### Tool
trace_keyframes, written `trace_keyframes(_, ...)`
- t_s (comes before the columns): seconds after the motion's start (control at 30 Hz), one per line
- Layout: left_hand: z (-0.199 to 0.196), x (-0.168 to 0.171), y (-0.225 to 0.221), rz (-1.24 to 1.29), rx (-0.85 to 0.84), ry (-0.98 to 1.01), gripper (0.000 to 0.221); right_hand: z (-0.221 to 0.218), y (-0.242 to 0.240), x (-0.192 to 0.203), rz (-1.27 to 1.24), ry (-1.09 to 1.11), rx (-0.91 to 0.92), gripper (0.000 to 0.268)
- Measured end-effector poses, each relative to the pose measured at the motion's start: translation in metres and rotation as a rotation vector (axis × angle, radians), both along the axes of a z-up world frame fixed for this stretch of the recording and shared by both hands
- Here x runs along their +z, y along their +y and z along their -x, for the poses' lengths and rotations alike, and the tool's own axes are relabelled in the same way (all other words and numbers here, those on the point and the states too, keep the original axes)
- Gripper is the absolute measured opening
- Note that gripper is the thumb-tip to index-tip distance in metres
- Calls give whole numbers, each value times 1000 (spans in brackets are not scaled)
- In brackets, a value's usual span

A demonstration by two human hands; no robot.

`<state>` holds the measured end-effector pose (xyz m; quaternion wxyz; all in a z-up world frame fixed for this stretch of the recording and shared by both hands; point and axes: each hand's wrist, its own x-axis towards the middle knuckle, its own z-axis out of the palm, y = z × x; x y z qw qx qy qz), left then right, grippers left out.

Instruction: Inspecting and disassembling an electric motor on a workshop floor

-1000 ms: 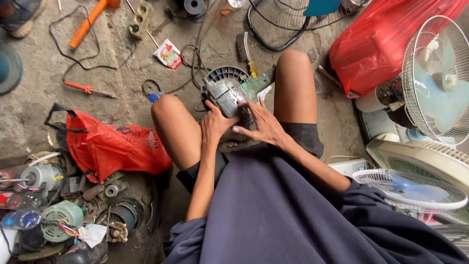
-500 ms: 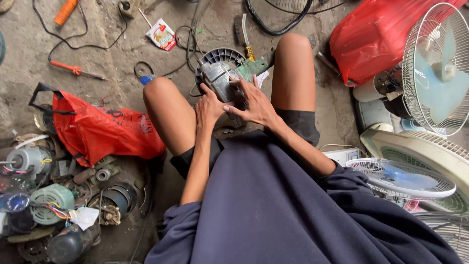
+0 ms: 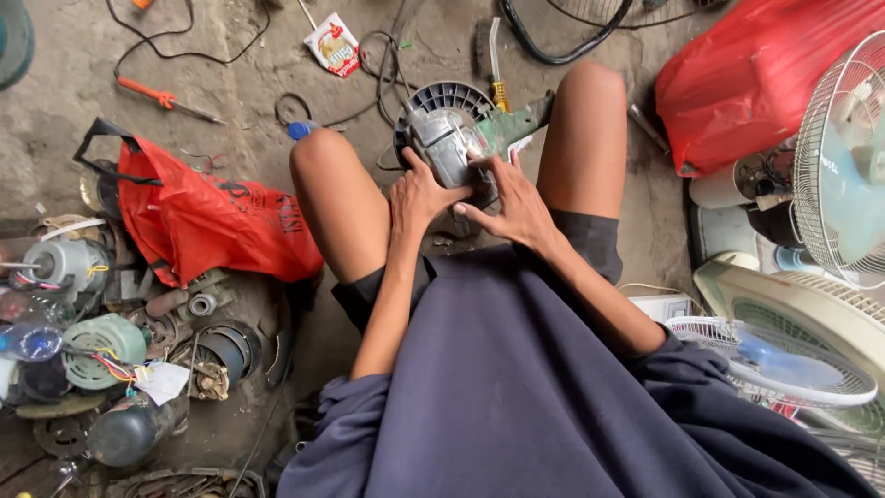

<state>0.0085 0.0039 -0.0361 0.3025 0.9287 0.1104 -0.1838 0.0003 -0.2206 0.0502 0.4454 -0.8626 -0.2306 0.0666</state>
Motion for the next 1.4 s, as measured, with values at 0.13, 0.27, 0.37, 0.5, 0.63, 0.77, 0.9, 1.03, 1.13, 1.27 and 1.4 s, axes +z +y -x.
trace_keyframes(0.13, 16, -9, -1, -37, -48, 49, 162, 17, 1, -3, -7, -26, -47, 81)
trace_keyframes(0.27, 10, 4, 2, -35, -23, 80, 169, 17, -7, -2, -31, 10, -32, 80)
trace_keyframes(0.37, 1, -35, 8, -99, -62, 38, 166, -1, 8, 10, -23, -52, -51, 79)
trace_keyframes(0.5, 12, 2, 4, -54, -2, 45, 166, 17, -5, 5, -37, 16, 11, 78)
trace_keyframes(0.63, 8, 4, -3, -36, 18, -86, 139, 3, 4, -12, 7, -18, 29, 91)
trace_keyframes(0.77, 9, 0, -2, -33, 17, -212, 125, 14, 2, 21, -32, -27, 41, 68)
trace_keyframes(0.9, 11, 2, -8, -44, 18, -171, 123, 10, 0, 7, -19, -35, 13, 76)
trace_keyframes(1.03, 12, 1, -5, -17, 43, -204, 129, 17, -2, 19, -55, -42, 33, 67)
trace_keyframes(1.13, 0, 2, -1, -15, 47, -194, 131, 6, 1, 18, -48, -22, 42, 66)
trace_keyframes(1.27, 5, -13, -2, -68, 2, -267, 134, -2, 6, 8, -41, -72, 37, 68)
trace_keyframes(1.4, 2, -6, -2, -53, 14, -240, 149, 6, -6, 16, 12, -31, 63, 65)
